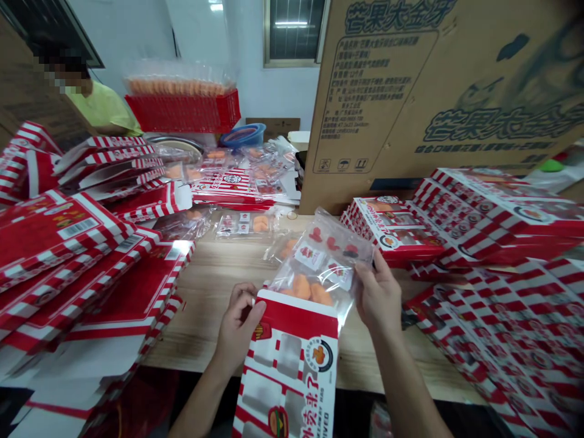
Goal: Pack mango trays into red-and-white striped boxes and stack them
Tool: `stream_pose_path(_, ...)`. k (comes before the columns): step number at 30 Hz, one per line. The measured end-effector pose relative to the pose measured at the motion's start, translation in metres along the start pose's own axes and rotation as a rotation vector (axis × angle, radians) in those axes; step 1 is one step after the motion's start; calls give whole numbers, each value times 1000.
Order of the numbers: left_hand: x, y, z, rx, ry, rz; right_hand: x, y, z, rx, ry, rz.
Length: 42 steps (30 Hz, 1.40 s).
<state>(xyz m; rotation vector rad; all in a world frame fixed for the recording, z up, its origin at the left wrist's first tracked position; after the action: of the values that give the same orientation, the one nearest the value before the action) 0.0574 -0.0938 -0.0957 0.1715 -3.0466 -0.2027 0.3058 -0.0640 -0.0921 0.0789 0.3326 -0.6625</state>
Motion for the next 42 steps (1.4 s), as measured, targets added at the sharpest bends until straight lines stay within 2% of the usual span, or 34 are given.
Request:
stream_pose_path(2, 0, -4, -1, -46, 11, -3, 2, 3, 8, -23, 3, 94)
stream_pose_path(4, 0, -6, -2, -45, -36, 71, 2, 3, 16, -30, -37, 215)
stream_pose_path(7, 2, -4, -7, -14, -127, 266, 0, 5, 25, -43, -87, 347)
stream_pose_path(9, 3, 3, -16, -49, -126, 442, -4, 9, 29, -42, -83, 403)
stream_pose_path(12, -1, 15, -29, -152, 25, 708, -17, 17, 37, 50, -52, 449)
stream_pose_path(15, -6, 22, -31, -182, 154, 822, -28, 22, 44, 158, -133, 449)
stream_pose_path(17, -7, 21, -25, -139, 99, 768, -30, 21, 46, 177, -211, 453)
stream_pose_path(20, -4, 14, -9, -48, -26, 528, -27, 17, 44, 153, -308, 504)
stream_pose_path(22, -3, 7, 2, 11, -52, 428, -24, 12, 38, 126, -390, 576)
stream_pose_path(25, -2, 1, 12, 62, -42, 350, -24, -3, 25, 45, -477, 797)
stream_pose_path(28, 4, 2, 12, -34, 22, 168, -21, -27, 12, -8, -481, 1073)
stream_pose_path(30, 8, 3, 11, -107, 54, 78, -16, -40, 6, -4, -494, 1133)
stream_pose_path(33, 12, 4, 10, -90, 40, 63, -7, -48, 0, -32, -460, 968)
stream_pose_path(36, 11, 4, 13, 76, -50, 125, 0, -51, -8, -162, -308, 811)
stream_pose_path(39, 8, 2, 17, 232, -154, 183, 2, -58, -14, -292, -225, 875)
stream_pose_path(42, 3, 1, 20, 283, -178, 199, 2, -62, -11, -290, -278, 1027)
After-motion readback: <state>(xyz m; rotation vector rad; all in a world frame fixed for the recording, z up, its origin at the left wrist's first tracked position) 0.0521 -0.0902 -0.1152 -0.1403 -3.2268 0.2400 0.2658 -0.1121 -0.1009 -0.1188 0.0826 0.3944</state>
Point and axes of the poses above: each hand's wrist, its own y-axis towards the middle knuckle, its own x-axis out of the back of the hand, z = x × y, the point moved 3 cm from there along y, towards the middle knuckle, and after that the axes turned 4 degrees about -z, right-handed, at the moved point
